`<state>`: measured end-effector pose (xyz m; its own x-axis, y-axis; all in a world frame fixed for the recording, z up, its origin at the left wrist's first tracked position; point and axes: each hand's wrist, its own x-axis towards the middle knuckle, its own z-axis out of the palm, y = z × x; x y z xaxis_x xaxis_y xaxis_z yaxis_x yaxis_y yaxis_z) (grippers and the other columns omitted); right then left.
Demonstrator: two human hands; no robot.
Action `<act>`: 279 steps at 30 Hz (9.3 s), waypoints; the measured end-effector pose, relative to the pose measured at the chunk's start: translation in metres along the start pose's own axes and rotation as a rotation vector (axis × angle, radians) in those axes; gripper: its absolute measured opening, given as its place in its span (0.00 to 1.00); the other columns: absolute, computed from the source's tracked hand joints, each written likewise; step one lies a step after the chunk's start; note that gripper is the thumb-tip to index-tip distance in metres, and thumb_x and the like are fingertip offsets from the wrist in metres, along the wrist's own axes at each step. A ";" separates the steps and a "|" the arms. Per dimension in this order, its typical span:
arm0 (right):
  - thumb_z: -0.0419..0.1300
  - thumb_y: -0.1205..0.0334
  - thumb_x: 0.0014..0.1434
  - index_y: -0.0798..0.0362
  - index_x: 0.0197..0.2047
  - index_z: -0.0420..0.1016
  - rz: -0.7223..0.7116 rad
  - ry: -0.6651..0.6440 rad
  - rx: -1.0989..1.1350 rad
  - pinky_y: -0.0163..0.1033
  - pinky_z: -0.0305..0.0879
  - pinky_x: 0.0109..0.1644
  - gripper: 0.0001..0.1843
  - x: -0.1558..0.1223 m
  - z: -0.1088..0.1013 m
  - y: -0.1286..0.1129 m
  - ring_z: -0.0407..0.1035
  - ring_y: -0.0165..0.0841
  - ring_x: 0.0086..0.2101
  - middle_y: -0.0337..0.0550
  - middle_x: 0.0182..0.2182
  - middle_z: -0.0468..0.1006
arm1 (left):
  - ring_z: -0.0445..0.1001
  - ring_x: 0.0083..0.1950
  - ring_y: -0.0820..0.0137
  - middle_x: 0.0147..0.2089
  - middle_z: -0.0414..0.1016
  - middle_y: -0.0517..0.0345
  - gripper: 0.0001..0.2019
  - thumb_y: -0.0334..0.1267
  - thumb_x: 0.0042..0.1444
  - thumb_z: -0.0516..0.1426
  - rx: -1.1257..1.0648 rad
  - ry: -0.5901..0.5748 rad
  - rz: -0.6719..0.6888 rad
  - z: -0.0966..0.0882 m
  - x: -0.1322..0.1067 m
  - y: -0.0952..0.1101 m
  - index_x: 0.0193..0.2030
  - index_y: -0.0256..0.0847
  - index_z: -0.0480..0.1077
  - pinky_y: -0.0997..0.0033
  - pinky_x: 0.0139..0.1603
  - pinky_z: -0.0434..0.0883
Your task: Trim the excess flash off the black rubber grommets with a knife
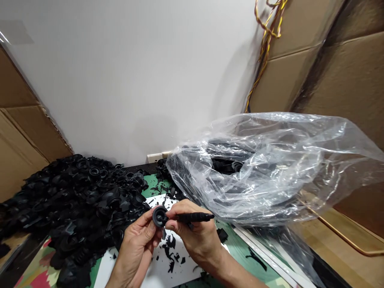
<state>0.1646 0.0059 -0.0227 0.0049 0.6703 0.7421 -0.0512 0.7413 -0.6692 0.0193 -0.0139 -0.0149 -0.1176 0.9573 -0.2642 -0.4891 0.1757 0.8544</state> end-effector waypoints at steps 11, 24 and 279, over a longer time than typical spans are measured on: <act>0.62 0.62 0.58 0.53 0.35 0.76 -0.036 -0.001 -0.013 0.36 0.68 0.31 0.04 0.001 0.001 0.000 0.71 0.32 0.28 0.43 0.27 0.76 | 0.64 0.23 0.77 0.24 0.75 0.53 0.22 0.40 0.30 0.72 0.043 -0.004 0.021 0.001 0.000 0.000 0.36 0.37 0.81 0.82 0.20 0.59; 0.57 0.65 0.60 0.53 0.35 0.74 -0.096 -0.104 -0.140 0.34 0.68 0.28 0.05 0.003 -0.002 -0.011 0.71 0.31 0.26 0.44 0.26 0.76 | 0.64 0.22 0.77 0.24 0.76 0.53 0.21 0.38 0.31 0.72 0.128 0.036 0.043 0.004 -0.005 0.001 0.36 0.34 0.80 0.80 0.20 0.59; 0.68 0.50 0.42 0.53 0.21 0.60 1.114 -0.135 0.487 0.30 0.35 0.16 0.21 -0.004 0.012 0.007 0.40 0.18 0.13 0.23 0.11 0.51 | 0.70 0.26 0.69 0.27 0.74 0.59 0.08 0.42 0.44 0.62 0.778 0.198 0.518 -0.004 -0.006 -0.001 0.30 0.40 0.74 0.72 0.27 0.69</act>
<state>0.1524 0.0080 -0.0305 -0.3828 0.8995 -0.2105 -0.3301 -0.3459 -0.8783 0.0173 -0.0212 -0.0161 -0.3368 0.9155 0.2200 0.3679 -0.0872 0.9258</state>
